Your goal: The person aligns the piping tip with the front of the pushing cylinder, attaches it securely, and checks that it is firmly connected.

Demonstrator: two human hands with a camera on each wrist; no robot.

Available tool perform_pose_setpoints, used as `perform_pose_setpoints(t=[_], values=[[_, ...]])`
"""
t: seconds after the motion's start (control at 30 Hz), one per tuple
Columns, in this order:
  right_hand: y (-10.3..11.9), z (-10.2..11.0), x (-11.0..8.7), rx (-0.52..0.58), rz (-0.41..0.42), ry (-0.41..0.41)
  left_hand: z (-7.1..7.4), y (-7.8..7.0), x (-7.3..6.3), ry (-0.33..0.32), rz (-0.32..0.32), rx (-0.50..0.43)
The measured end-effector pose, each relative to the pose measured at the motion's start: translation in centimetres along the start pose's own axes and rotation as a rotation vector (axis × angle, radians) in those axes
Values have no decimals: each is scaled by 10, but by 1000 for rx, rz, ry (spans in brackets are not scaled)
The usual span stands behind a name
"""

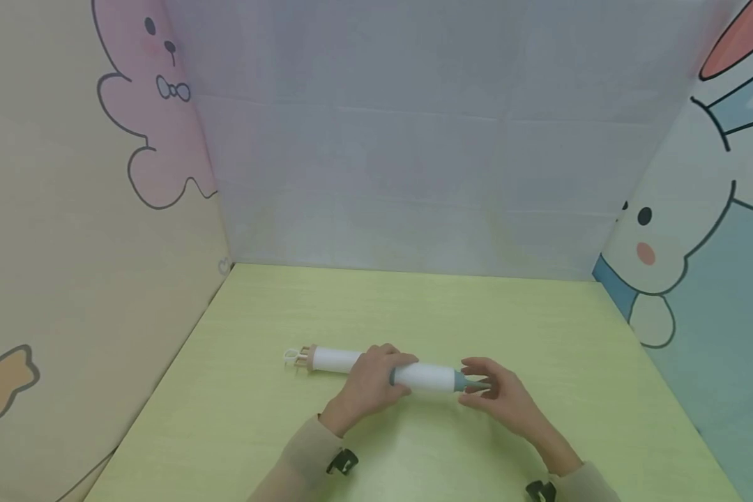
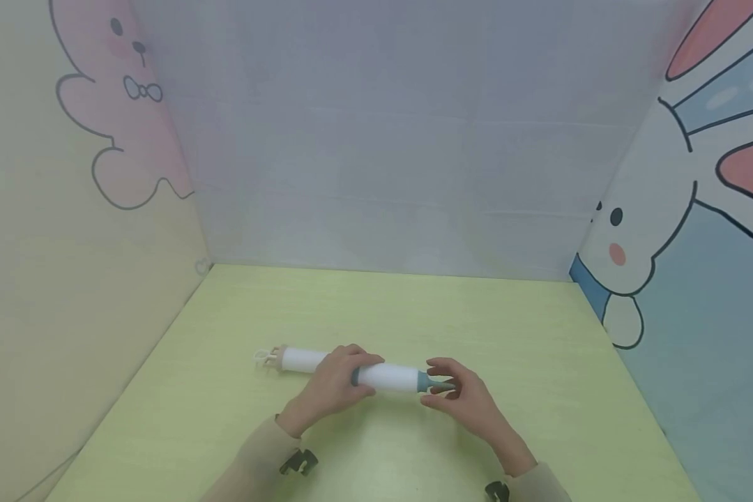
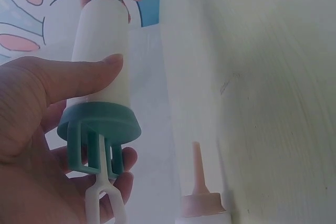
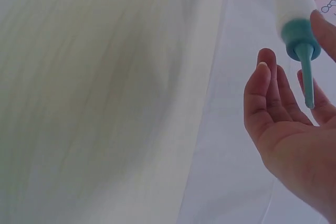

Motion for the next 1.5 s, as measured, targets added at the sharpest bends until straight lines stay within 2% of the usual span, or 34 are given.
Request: perform_pose_setpoints(t=[0.23, 0.37, 0.57, 0.9, 1.1, 1.5], values=[[5, -5, 0, 84, 66, 26, -1, -1, 1, 3, -3, 1], [7, -5, 1, 70, 85, 12, -1, -3, 1, 10, 0, 8], [3, -3, 1, 53, 58, -6, -4, -3, 1, 16, 7, 11], [-3, -2, 1, 13, 15, -10, -3, -6, 1, -15, -8, 22], [-3, 0, 2, -31, -7, -16, -5, -7, 1, -6, 13, 21], [-9, 5, 2, -7, -72, 29, -11, -12, 6, -2, 16, 98]])
Point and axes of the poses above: each hand's wrist, its own x-axis towards the middle knuckle, its own z-axis out of the back of the hand, y = z × x, the point moved 10 cm from there along x, towards the middle knuckle, and after that the axes turned 7 degrees about x, right-handed, at the moved point
